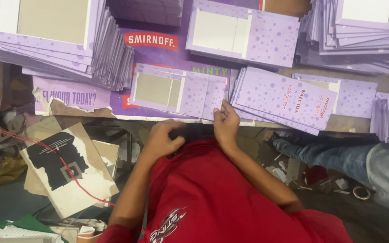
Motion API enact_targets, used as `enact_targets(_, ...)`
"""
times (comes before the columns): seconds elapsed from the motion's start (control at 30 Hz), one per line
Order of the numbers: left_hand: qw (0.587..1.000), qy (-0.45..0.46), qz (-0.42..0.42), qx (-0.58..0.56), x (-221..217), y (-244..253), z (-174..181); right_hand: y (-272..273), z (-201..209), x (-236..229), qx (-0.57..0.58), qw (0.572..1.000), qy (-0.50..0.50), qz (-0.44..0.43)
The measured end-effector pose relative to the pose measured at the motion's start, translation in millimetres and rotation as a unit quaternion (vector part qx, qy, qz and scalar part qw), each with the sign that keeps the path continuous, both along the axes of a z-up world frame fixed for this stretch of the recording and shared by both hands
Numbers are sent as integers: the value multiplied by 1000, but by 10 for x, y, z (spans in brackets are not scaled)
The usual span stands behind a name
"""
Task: The person sits on the floor and repeatedly inserts a small purple card into a larger purple paper sleeve, then wipes the surface with a black cloth. The person stacks the completed units on the table.
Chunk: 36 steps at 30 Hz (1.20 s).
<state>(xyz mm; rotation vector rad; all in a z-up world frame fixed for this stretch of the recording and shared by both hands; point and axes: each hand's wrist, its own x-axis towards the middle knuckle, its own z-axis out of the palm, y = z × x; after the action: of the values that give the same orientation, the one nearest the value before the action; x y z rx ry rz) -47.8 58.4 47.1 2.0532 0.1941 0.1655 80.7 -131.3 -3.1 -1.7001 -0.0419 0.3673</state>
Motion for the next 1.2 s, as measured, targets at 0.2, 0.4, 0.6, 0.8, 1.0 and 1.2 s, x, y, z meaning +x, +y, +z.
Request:
enact_targets(0.2, 931, 198, 2, 307, 472, -19, 267, 217, 327, 280, -250, 965, -67, 47)
enact_targets(0.4, 911, 211, -37, 353, 546, -86, 85, 444, 277, 274, -279, 928, -222, 106)
enact_targets(0.6, 918, 210, -65, 329, 646, 99, -5, 533, 449, 379, -139, 980, -97, 100)
enact_targets(0.8, 917, 276, -94, 271, 756, 214, -17, 872, 804, 162, -112, 947, -221, 205)
enact_targets(1.0, 966, 224, 17, 129, 621, 496, 91, 704, 600, 169, -147, 975, -71, 150)
enact_targets(1.2, 960, 240, 48, 137, 442, 225, 190, 168, 279, 351, -145, 975, -151, 81)
